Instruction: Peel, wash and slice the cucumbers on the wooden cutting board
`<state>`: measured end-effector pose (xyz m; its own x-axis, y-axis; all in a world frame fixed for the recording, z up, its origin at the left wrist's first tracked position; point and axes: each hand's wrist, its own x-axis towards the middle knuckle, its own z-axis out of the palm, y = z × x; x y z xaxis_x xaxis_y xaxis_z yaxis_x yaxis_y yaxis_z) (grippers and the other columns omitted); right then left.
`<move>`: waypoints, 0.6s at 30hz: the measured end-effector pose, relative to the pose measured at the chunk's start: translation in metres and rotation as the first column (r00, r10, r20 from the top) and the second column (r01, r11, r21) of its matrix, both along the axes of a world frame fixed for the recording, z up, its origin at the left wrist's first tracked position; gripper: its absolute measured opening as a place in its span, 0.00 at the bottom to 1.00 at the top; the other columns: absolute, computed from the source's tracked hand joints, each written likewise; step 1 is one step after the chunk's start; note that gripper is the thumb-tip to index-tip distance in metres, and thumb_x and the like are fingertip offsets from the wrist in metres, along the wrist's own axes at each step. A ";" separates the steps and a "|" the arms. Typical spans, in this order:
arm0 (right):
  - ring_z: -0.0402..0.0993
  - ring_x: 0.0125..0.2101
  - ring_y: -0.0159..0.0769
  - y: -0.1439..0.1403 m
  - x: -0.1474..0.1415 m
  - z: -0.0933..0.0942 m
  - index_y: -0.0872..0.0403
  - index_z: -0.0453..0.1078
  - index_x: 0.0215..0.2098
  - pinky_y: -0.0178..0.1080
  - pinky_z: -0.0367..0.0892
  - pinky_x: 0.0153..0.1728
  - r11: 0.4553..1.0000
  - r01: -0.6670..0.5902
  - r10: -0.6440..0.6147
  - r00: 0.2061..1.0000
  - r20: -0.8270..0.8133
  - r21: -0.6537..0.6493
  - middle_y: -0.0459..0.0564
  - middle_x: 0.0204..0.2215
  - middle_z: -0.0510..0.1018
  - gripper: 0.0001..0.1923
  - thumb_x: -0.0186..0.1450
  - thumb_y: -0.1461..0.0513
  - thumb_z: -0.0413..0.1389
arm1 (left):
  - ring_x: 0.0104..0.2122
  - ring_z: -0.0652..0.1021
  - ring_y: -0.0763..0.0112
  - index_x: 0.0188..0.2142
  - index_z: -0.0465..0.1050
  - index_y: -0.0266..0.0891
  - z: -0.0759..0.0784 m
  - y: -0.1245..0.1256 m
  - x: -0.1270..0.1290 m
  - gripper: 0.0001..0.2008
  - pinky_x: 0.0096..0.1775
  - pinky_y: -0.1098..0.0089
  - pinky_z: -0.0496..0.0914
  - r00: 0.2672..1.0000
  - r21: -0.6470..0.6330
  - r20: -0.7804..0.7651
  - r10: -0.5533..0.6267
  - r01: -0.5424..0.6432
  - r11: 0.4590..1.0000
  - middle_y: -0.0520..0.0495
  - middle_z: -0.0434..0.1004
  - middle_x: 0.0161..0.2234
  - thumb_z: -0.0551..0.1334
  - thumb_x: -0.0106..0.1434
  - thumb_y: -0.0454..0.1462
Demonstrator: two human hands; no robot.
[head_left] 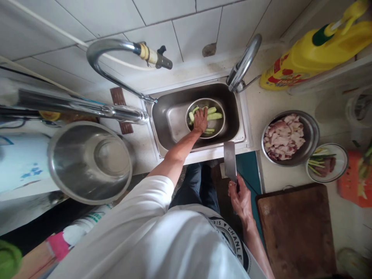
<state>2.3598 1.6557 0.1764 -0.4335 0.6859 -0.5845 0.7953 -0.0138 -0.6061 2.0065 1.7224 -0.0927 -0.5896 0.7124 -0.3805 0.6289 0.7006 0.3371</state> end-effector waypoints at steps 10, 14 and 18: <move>0.67 0.25 0.34 0.001 0.005 -0.003 0.56 0.73 0.64 0.35 0.66 0.28 0.999 -0.040 0.041 0.999 -0.023 0.013 0.44 0.27 0.75 0.28 0.75 0.47 0.53 | 0.77 0.53 0.41 0.80 0.47 0.30 0.005 -0.031 0.012 0.39 0.75 0.32 0.35 0.997 -0.031 -0.063 -0.039 0.037 0.999 0.27 0.52 0.78 0.61 0.77 0.41; 0.68 0.27 0.34 -0.001 0.008 -0.002 0.55 0.73 0.62 0.34 0.67 0.29 0.999 -0.038 0.038 0.999 -0.020 0.016 0.43 0.28 0.75 0.26 0.75 0.48 0.54 | 0.69 0.66 0.47 0.79 0.45 0.30 0.003 -0.018 0.003 0.32 0.71 0.30 0.52 1.000 -0.026 -0.020 0.024 -0.024 0.999 0.26 0.68 0.69 0.51 0.81 0.35; 0.68 0.27 0.33 -0.004 0.013 0.000 0.55 0.73 0.62 0.34 0.66 0.28 0.999 -0.043 0.043 0.999 -0.024 0.025 0.44 0.29 0.75 0.26 0.76 0.47 0.53 | 0.71 0.65 0.46 0.78 0.52 0.35 0.012 -0.025 -0.004 0.33 0.68 0.45 0.67 0.998 0.036 0.014 0.067 -0.068 0.997 0.29 0.63 0.72 0.55 0.81 0.44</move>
<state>2.3723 1.6516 0.1765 -0.4769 0.6801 -0.5568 0.7796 0.0347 -0.6253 2.0028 1.6969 -0.0805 -0.6321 0.6848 -0.3625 0.5762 0.7283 0.3710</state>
